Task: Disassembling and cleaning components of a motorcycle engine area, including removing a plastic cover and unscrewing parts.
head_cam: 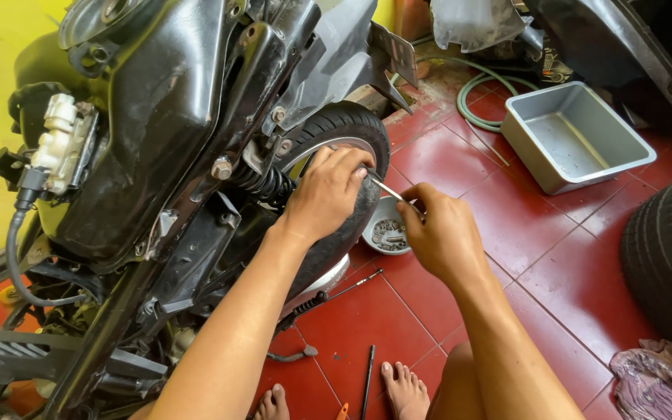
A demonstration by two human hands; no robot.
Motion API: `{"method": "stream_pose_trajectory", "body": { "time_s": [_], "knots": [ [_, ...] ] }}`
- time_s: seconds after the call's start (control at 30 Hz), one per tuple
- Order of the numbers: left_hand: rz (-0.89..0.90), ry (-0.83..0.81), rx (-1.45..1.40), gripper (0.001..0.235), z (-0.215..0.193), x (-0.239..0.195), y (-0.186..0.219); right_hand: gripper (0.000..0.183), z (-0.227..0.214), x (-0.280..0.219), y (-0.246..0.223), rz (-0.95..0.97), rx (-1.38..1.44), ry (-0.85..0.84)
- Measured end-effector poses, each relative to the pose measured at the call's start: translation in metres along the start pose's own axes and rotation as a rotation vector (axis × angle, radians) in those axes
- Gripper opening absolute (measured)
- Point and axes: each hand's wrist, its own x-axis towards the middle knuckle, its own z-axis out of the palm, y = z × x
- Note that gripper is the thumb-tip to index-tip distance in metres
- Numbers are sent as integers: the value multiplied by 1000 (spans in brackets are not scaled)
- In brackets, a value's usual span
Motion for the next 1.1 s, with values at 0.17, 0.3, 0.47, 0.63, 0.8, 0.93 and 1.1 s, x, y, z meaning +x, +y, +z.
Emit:
{"method": "stream_pose_trajectory", "body": {
  "time_s": [0.17, 0.3, 0.47, 0.63, 0.8, 0.93, 1.1],
  "knots": [
    [5, -6, -22, 21, -4, -4, -1, 28, 13, 0, 1, -18, -10, 1],
    [13, 26, -8, 19, 0, -5, -4, 30, 15, 2, 1, -26, -34, 9],
    [29, 37, -12, 21, 7, -6, -8, 26, 21, 7, 8, -17, -25, 56],
    [40, 51, 11, 23, 12, -6, -11, 26, 21, 5, 4, -21, -20, 56],
    [51, 63, 31, 24, 11, -6, -9, 26, 23, 5, 4, 1, -25, 48],
    [52, 73, 44, 23, 13, -7, -9, 26, 17, -3, -7, 24, -6, 38],
    [71, 79, 48, 23, 12, -7, -9, 25, 16, -4, -7, 42, 24, 68]
  ]
}}
